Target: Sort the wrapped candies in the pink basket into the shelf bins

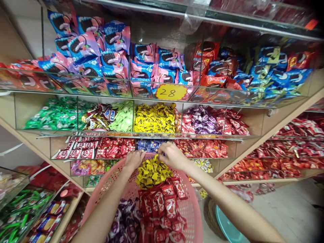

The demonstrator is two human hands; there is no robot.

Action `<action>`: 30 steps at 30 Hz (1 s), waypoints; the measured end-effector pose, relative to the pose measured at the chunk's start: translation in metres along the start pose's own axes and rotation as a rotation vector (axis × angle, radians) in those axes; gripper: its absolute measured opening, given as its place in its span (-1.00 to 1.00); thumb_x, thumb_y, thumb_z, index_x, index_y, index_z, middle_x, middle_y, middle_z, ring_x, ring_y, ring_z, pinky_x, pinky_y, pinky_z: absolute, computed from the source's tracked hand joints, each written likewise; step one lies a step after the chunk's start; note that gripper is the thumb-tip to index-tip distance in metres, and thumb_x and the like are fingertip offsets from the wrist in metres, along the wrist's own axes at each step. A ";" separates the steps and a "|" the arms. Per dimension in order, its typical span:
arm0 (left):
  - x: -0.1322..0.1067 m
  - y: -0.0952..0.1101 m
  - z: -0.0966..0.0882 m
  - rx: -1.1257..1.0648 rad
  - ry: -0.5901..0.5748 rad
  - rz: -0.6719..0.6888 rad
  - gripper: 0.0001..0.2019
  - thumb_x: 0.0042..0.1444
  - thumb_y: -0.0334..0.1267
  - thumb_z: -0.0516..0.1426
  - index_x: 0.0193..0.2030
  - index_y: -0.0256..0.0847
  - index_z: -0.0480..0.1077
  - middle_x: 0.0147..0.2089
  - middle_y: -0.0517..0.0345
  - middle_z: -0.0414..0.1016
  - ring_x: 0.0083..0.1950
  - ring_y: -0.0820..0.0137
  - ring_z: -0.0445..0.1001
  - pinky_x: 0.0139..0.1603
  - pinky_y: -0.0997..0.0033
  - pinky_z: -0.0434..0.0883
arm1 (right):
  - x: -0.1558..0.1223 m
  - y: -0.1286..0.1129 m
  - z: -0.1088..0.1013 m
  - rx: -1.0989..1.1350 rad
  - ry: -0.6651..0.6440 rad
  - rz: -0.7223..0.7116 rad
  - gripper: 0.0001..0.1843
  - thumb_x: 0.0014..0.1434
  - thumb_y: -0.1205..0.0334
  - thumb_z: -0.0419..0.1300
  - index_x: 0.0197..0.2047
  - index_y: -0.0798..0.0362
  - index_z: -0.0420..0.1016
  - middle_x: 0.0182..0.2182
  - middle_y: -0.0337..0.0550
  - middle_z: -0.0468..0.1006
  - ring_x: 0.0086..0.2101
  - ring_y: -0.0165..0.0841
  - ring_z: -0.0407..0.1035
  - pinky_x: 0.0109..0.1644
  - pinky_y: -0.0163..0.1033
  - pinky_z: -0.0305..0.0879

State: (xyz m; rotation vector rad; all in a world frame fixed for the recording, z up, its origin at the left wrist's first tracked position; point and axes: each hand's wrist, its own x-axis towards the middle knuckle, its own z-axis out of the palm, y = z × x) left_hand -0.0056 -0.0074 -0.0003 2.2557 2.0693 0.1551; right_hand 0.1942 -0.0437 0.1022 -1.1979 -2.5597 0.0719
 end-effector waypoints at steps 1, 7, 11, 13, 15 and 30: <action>0.000 0.000 0.000 0.001 -0.001 0.003 -0.49 0.23 0.03 -0.27 -0.11 -0.18 0.40 -0.14 -0.04 0.53 -0.11 0.23 0.47 -0.10 0.30 0.29 | -0.004 0.000 0.014 0.014 -0.068 0.015 -0.91 0.05 0.41 0.07 -0.40 0.09 0.38 -0.39 -0.16 0.45 -0.29 -0.37 0.28 -0.20 -0.32 0.09; -0.003 0.003 -0.006 -0.018 -0.013 -0.006 -0.50 0.23 0.02 -0.26 -0.08 -0.16 0.40 -0.08 -0.01 0.51 -0.08 0.27 0.46 -0.04 0.32 0.26 | -0.024 0.006 0.067 0.092 -0.293 0.146 -0.90 0.01 0.39 0.09 -0.43 0.08 0.42 -0.40 -0.17 0.52 -0.35 -0.39 0.35 -0.30 -0.36 0.08; -0.003 0.003 -0.007 -0.028 -0.018 -0.005 -0.49 0.23 0.02 -0.27 -0.08 -0.15 0.40 -0.08 0.00 0.51 -0.07 0.26 0.46 -0.02 0.30 0.25 | -0.029 0.007 0.077 0.143 -0.355 0.168 -0.89 0.01 0.38 0.09 -0.42 0.07 0.44 -0.41 -0.17 0.53 -0.35 -0.37 0.37 -0.33 -0.35 0.09; -0.002 0.003 -0.006 -0.033 -0.020 -0.007 -0.49 0.23 0.03 -0.27 -0.08 -0.15 0.40 -0.07 -0.01 0.51 -0.06 0.26 0.45 -0.02 0.30 0.25 | -0.031 0.007 0.081 0.132 -0.370 0.167 -0.87 0.01 0.38 0.08 -0.42 0.07 0.45 -0.40 -0.16 0.54 -0.33 -0.35 0.38 -0.32 -0.35 0.11; -0.001 0.002 -0.004 -0.030 -0.020 -0.009 -0.49 0.23 0.03 -0.27 -0.08 -0.15 0.40 -0.07 -0.01 0.51 -0.06 0.27 0.45 -0.03 0.32 0.25 | -0.033 0.007 0.083 0.089 -0.381 0.175 -0.86 0.02 0.37 0.07 -0.40 0.07 0.46 -0.36 -0.13 0.54 -0.29 -0.33 0.38 -0.29 -0.33 0.13; 0.001 -0.003 0.004 -0.025 0.021 0.005 -0.48 0.22 0.05 -0.28 -0.11 -0.14 0.40 -0.11 -0.01 0.52 -0.09 0.25 0.46 -0.07 0.30 0.27 | -0.041 -0.012 0.063 -0.075 -0.295 0.200 -0.83 0.15 0.29 0.05 -0.32 0.10 0.46 -0.29 -0.04 0.52 -0.19 -0.28 0.37 -0.14 -0.29 0.16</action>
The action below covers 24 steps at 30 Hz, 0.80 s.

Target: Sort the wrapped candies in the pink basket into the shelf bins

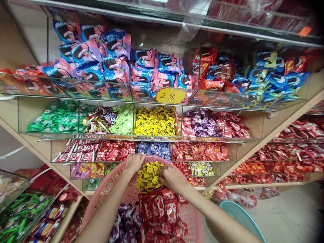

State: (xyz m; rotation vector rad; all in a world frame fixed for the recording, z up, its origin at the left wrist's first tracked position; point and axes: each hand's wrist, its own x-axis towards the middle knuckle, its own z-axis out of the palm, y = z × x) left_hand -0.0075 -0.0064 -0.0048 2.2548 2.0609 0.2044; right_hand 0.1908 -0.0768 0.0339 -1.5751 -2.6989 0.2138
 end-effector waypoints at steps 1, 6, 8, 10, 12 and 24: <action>0.000 0.000 0.000 -0.001 0.001 -0.003 -0.48 0.22 0.05 -0.28 -0.11 -0.14 0.40 -0.12 -0.01 0.52 -0.09 0.26 0.46 -0.07 0.30 0.27 | -0.001 0.000 -0.001 0.000 0.022 0.001 -0.83 0.16 0.29 0.04 -0.32 0.09 0.46 -0.29 -0.05 0.52 -0.19 -0.29 0.37 -0.13 -0.29 0.16; 0.000 0.000 -0.001 0.000 -0.005 0.001 -0.49 0.23 0.04 -0.27 -0.12 -0.14 0.41 -0.11 -0.01 0.52 -0.08 0.26 0.46 -0.03 0.29 0.25 | 0.000 0.006 -0.019 -0.002 0.137 0.008 -0.72 0.22 0.20 0.01 -0.42 0.08 0.47 -0.36 -0.07 0.52 -0.22 -0.32 0.36 -0.14 -0.31 0.14; 0.000 0.000 -0.001 0.009 -0.005 0.000 -0.49 0.23 0.04 -0.27 -0.12 -0.15 0.40 -0.11 -0.02 0.52 -0.08 0.25 0.46 -0.03 0.29 0.26 | 0.004 0.010 -0.038 -0.005 0.200 0.047 -0.65 0.24 0.17 0.00 -0.49 0.09 0.45 -0.41 -0.07 0.50 -0.26 -0.32 0.36 -0.19 -0.31 0.14; 0.000 0.000 -0.001 0.018 -0.004 0.000 -0.49 0.23 0.03 -0.27 -0.12 -0.17 0.40 -0.13 -0.03 0.52 -0.09 0.25 0.47 -0.05 0.30 0.27 | 0.010 0.016 -0.064 -0.007 0.279 0.096 -0.65 0.24 0.17 0.00 -0.48 0.11 0.45 -0.40 -0.06 0.48 -0.30 -0.32 0.34 -0.26 -0.30 0.14; 0.000 0.000 -0.001 0.021 -0.005 0.000 -0.49 0.23 0.03 -0.27 -0.12 -0.19 0.40 -0.14 -0.04 0.52 -0.09 0.24 0.47 -0.06 0.30 0.27 | 0.018 0.021 -0.091 -0.030 0.371 0.113 -0.72 0.24 0.20 -0.01 -0.36 0.12 0.45 -0.32 -0.05 0.45 -0.28 -0.32 0.32 -0.28 -0.30 0.13; -0.003 0.002 -0.006 0.014 -0.009 -0.002 -0.49 0.24 0.01 -0.27 -0.12 -0.19 0.40 -0.14 -0.05 0.52 -0.09 0.25 0.47 -0.06 0.31 0.28 | 0.089 0.026 -0.140 -0.376 0.336 0.187 -0.76 0.15 0.40 0.03 -0.23 0.22 0.52 -0.25 0.14 0.53 -0.13 -0.11 0.35 -0.13 -0.12 0.20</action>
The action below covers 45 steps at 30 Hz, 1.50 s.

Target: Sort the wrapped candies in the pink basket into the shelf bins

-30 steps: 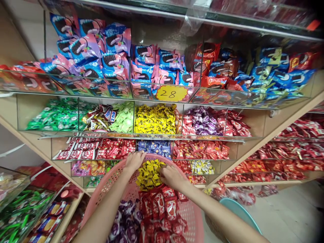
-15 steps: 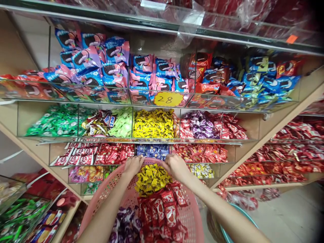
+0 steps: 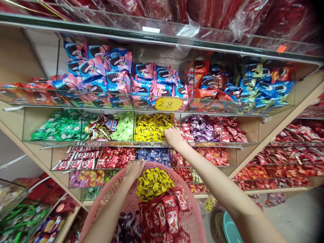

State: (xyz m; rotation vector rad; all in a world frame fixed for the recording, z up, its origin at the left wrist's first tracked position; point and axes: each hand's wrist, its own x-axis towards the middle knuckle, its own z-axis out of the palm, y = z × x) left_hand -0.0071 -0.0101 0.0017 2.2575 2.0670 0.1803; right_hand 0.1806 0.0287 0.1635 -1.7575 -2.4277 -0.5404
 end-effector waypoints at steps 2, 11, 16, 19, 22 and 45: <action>0.000 0.000 0.000 0.000 0.002 0.001 -0.49 0.24 0.01 -0.27 -0.12 -0.18 0.40 -0.14 -0.04 0.53 -0.09 0.25 0.47 -0.07 0.30 0.29 | 0.003 -0.002 0.002 0.007 -0.032 0.048 -0.75 0.13 0.44 0.02 -0.22 0.21 0.52 -0.25 0.15 0.54 -0.16 -0.12 0.40 -0.15 -0.13 0.23; 0.000 0.001 -0.001 -0.018 -0.014 -0.021 -0.49 0.23 0.02 -0.26 -0.12 -0.18 0.40 -0.12 -0.02 0.52 -0.07 0.26 0.46 -0.05 0.33 0.27 | -0.001 0.000 0.002 0.012 -0.046 0.099 -0.71 0.13 0.52 -0.03 -0.22 0.21 0.50 -0.26 0.19 0.54 -0.19 -0.15 0.45 -0.21 -0.21 0.29; 0.000 0.000 0.000 -0.018 -0.016 -0.006 -0.51 0.23 0.02 -0.26 -0.13 -0.18 0.39 -0.11 -0.03 0.52 -0.07 0.26 0.46 -0.05 0.31 0.26 | -0.004 0.001 0.001 0.043 0.025 0.112 -0.74 0.14 0.45 -0.02 -0.20 0.17 0.46 -0.24 0.13 0.50 -0.20 -0.18 0.43 -0.23 -0.25 0.28; 0.002 0.000 0.001 -0.026 -0.026 -0.013 -0.49 0.23 0.03 -0.26 -0.13 -0.19 0.39 -0.11 -0.03 0.51 -0.06 0.27 0.45 -0.03 0.34 0.26 | -0.012 0.004 -0.008 0.114 0.117 0.121 -0.76 0.17 0.38 -0.04 -0.17 0.14 0.42 -0.22 0.05 0.46 -0.24 -0.25 0.41 -0.27 -0.29 0.25; 0.002 0.000 0.001 -0.019 -0.021 -0.003 -0.49 0.23 0.03 -0.26 -0.14 -0.20 0.40 -0.11 -0.03 0.51 -0.07 0.26 0.45 -0.02 0.33 0.25 | -0.029 0.004 -0.017 0.324 0.278 0.075 -0.76 0.21 0.31 -0.06 -0.17 0.11 0.40 -0.21 -0.03 0.44 -0.27 -0.32 0.38 -0.25 -0.31 0.23; -0.001 0.004 -0.005 0.003 -0.025 -0.019 -0.48 0.23 0.04 -0.28 -0.14 -0.15 0.41 -0.13 0.00 0.53 -0.11 0.27 0.47 -0.02 0.30 0.25 | -0.092 -0.040 0.145 0.983 -0.039 0.095 -0.89 -0.02 0.38 0.08 -0.42 0.09 0.43 -0.50 -0.25 0.48 -0.46 -0.44 0.33 -0.37 -0.41 0.17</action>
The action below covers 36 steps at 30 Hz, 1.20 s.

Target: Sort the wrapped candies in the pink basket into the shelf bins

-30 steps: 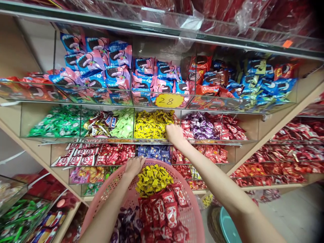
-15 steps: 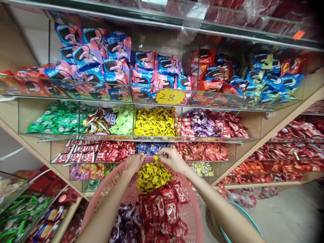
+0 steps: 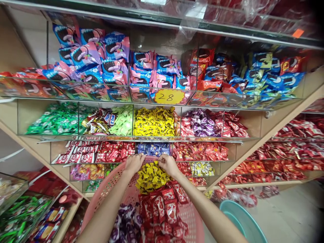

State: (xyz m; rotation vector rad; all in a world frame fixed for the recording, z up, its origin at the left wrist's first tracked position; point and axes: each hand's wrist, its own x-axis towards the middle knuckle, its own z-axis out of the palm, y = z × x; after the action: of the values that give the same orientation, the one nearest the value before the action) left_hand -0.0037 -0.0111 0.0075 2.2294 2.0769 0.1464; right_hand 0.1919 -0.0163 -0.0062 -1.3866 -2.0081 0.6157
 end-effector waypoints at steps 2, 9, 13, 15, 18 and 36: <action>0.000 0.000 0.000 -0.002 0.001 -0.001 -0.49 0.23 0.04 -0.27 -0.13 -0.15 0.41 -0.12 0.00 0.52 -0.09 0.28 0.46 -0.02 0.32 0.25 | -0.001 -0.002 0.001 -0.043 0.002 0.003 -0.89 -0.02 0.39 0.08 -0.43 0.09 0.42 -0.47 -0.23 0.49 -0.45 -0.44 0.33 -0.37 -0.42 0.17; 0.002 -0.002 0.004 -0.024 0.008 0.016 -0.50 0.23 0.02 -0.27 -0.11 -0.16 0.40 -0.09 -0.01 0.51 -0.08 0.28 0.46 -0.04 0.32 0.26 | -0.006 -0.012 0.006 -0.056 -0.005 0.030 -0.91 0.01 0.38 0.06 -0.46 0.08 0.36 -0.51 -0.25 0.46 -0.47 -0.45 0.31 -0.36 -0.43 0.15; 0.002 -0.002 0.003 -0.023 0.000 0.020 -0.50 0.23 0.02 -0.26 -0.11 -0.16 0.40 -0.10 -0.01 0.51 -0.08 0.27 0.46 -0.05 0.32 0.27 | -0.008 -0.009 0.008 -0.029 0.049 0.081 -0.92 0.00 0.36 0.05 -0.50 0.06 0.31 -0.57 -0.27 0.42 -0.51 -0.44 0.29 -0.40 -0.41 0.12; 0.002 -0.002 0.003 -0.024 -0.002 0.023 -0.50 0.23 0.01 -0.26 -0.10 -0.15 0.40 -0.09 0.00 0.51 -0.08 0.26 0.46 -0.05 0.30 0.27 | -0.009 -0.007 0.009 -0.044 0.081 0.104 -0.92 -0.02 0.37 0.06 -0.51 0.06 0.30 -0.58 -0.26 0.42 -0.51 -0.43 0.28 -0.41 -0.41 0.11; 0.002 -0.002 0.003 -0.019 0.009 0.021 -0.50 0.23 0.01 -0.27 -0.10 -0.15 0.40 -0.09 -0.01 0.51 -0.07 0.23 0.46 -0.06 0.29 0.28 | -0.011 -0.007 0.009 -0.056 0.101 0.110 -0.91 -0.02 0.37 0.07 -0.52 0.05 0.28 -0.57 -0.25 0.43 -0.51 -0.43 0.28 -0.41 -0.40 0.08; 0.000 0.000 -0.002 -0.019 -0.029 0.011 -0.47 0.22 0.04 -0.29 -0.10 -0.15 0.41 -0.09 -0.04 0.51 -0.08 0.23 0.47 -0.05 0.28 0.27 | -0.029 -0.006 -0.019 -0.018 0.188 0.167 -0.71 0.08 0.02 0.07 -0.52 0.04 0.29 -0.61 -0.25 0.40 -0.58 -0.44 0.23 -0.51 -0.38 0.02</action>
State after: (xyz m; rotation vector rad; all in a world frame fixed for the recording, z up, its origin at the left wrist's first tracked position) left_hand -0.0041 -0.0109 0.0091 2.2189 2.0396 0.1332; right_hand 0.2093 -0.0453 0.0046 -1.5736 -1.7671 0.5193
